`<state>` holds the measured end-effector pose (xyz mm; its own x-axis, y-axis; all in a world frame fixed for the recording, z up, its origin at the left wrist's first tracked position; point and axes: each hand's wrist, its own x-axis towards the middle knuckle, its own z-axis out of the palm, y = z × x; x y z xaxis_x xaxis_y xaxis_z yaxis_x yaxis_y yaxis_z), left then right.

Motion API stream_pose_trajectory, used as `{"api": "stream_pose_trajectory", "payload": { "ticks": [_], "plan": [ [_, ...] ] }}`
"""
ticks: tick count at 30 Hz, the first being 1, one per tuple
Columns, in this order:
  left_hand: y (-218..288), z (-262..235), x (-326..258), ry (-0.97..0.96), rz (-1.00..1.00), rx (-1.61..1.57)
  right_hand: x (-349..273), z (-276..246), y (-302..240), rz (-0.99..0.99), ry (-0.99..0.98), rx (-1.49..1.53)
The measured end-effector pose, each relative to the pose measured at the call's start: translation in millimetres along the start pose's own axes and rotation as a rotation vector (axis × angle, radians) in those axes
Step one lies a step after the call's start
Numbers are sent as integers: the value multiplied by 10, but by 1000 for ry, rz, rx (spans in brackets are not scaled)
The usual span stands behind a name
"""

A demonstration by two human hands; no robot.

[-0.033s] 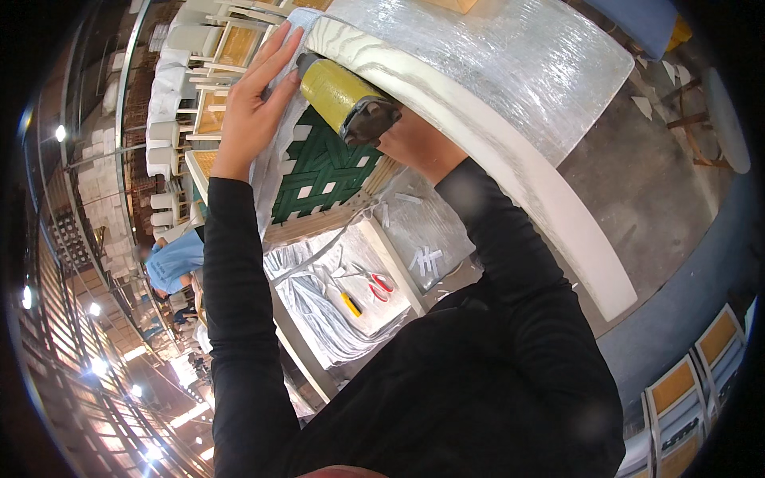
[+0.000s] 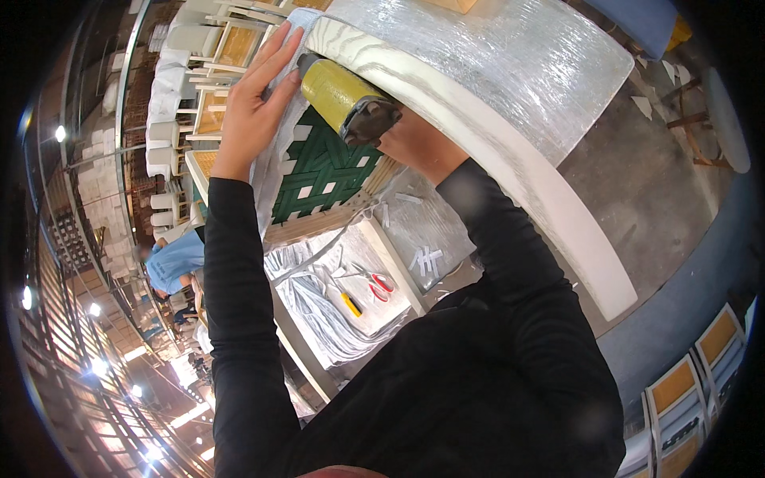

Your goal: The person attaches a light blue fabric strip to the underside of a white wooden chair frame. They use red scissors to trim the fabric and a yellow pneumatic staple gun to secure it to the wood. The process involves repeated measuring, cutting, and stapling along the chair's edge.

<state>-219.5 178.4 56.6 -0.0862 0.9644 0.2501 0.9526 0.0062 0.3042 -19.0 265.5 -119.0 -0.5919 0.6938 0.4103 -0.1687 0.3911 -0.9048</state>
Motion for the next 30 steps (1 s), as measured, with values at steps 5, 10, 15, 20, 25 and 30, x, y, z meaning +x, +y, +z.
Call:
{"api": "stream_pose_trajectory", "payload": {
  "ticks": [5,10,15,20,25,30],
  "plan": [
    [18,4,-7,0,-6,17,3,2,-20,23,-20,-1],
    [85,2,4,-22,5,13,-20,9,-51,41,-44,-20],
    [43,-19,-1,-29,6,-33,-13,31,-88,-90,13,-208],
    [-4,-82,-53,63,-331,-321,69,92,-195,-250,92,-290],
    [26,-65,-107,95,-502,-248,40,75,-298,-110,47,-91],
    [24,-36,-137,130,-511,-213,29,79,-334,-81,34,-58]
  ]
}}
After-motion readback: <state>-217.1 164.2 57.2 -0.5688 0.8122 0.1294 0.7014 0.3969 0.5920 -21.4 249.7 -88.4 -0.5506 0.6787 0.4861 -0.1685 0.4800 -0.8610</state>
